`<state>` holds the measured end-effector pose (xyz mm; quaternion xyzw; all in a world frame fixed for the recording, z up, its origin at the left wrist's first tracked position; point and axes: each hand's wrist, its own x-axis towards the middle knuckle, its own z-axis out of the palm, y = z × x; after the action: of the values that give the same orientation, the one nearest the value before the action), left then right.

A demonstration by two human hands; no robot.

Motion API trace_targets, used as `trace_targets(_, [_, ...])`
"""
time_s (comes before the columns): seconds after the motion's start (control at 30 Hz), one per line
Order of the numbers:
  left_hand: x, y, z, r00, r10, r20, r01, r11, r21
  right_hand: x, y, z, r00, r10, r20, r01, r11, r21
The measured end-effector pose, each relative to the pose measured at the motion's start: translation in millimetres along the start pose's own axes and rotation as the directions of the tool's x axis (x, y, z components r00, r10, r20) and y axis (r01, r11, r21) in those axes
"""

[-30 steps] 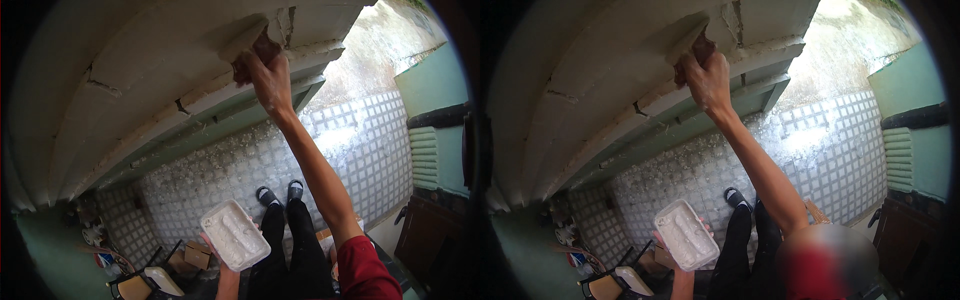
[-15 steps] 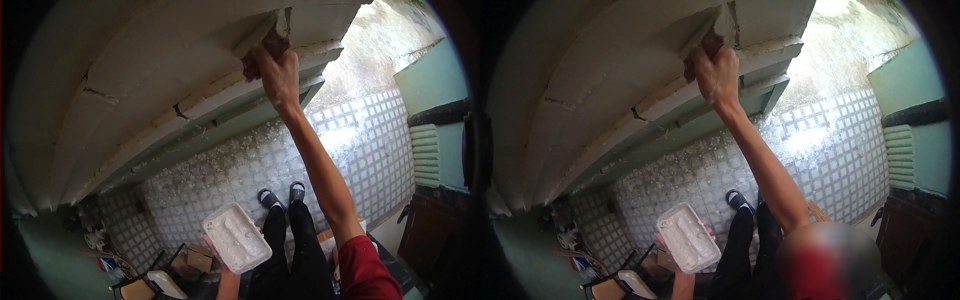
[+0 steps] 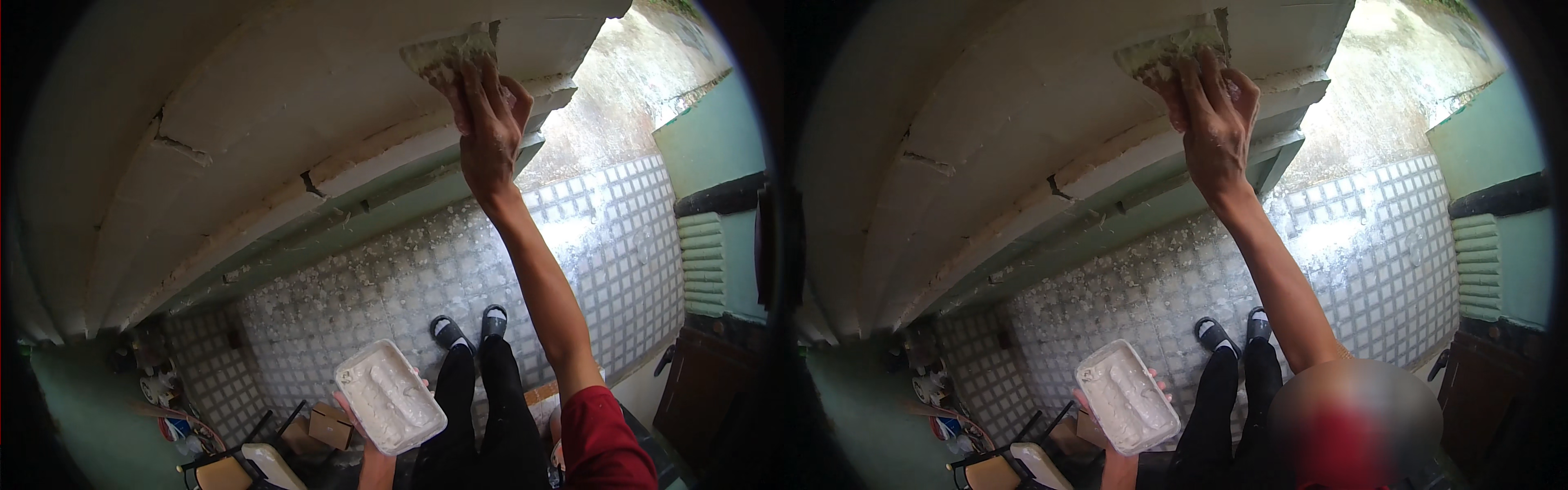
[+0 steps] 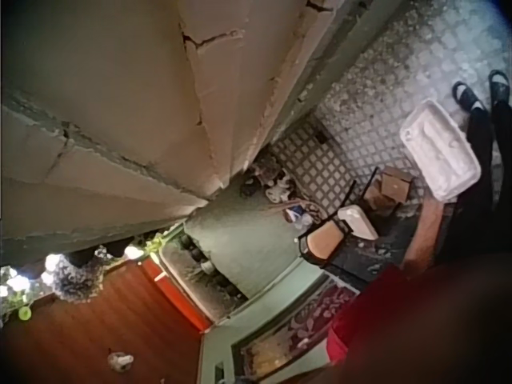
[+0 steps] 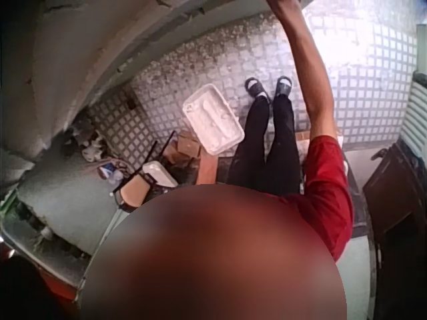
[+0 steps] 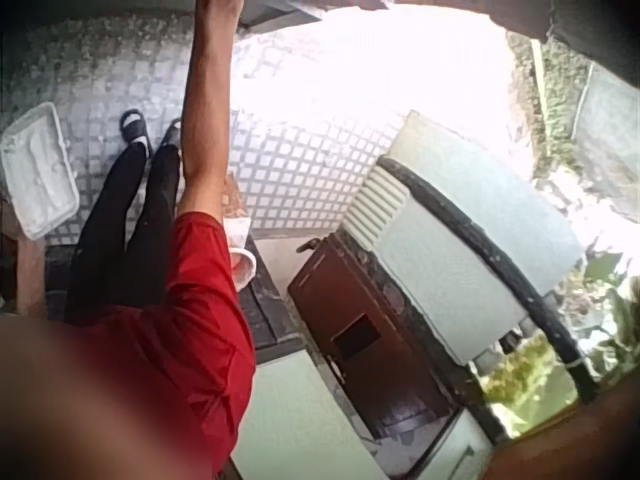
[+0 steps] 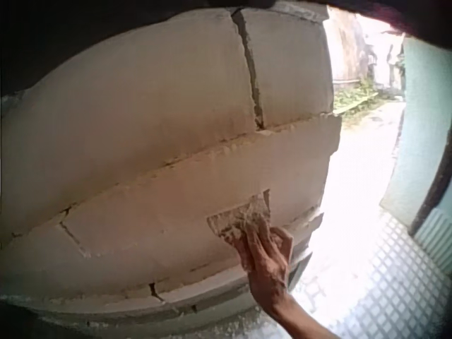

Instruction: The recorder uses a putty knife to apply white plaster to gaps in a concrete ceiling.

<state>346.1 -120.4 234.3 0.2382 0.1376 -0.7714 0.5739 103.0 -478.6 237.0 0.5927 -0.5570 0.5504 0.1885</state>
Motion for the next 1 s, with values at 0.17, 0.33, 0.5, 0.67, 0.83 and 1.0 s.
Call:
trace_targets(0.17, [-0.6,3.1,4.6,1.0,0.015,0.007,-0.015,1.0,-0.02,0.7,-5.7,19.8,0.982,-0.106,-0.155,0.101,0.994,-0.036])
trace_targets(0.33, [-3.4,6.7,-2.9,0.999,0.019,-0.045,-0.02,1.0,-0.02,7.8,-4.3,24.3,0.956,-0.186,-0.226,0.186,0.982,-0.018])
trace_targets(0.5, [-2.4,6.9,-11.4,0.999,0.007,-0.052,-0.008,1.0,-0.01,21.1,7.3,43.7,0.935,-0.269,-0.232,0.277,0.961,0.0])
trace_targets(0.67, [-1.1,5.1,-6.2,0.998,-0.021,-0.066,0.021,1.0,-0.008,7.4,10.3,42.3,0.986,-0.166,-0.009,0.166,0.982,0.091])
trace_targets(0.83, [5.3,2.9,2.9,0.999,-0.03,-0.04,0.03,1.0,0.007,-32.2,11.5,14.2,0.976,-0.093,0.199,0.079,0.994,0.076])
trace_targets(1.0, [8.2,0.6,5.6,0.999,-0.024,0.024,0.023,0.999,0.039,-29.9,1.9,-11.8,0.985,-0.151,0.079,0.14,0.982,0.127])
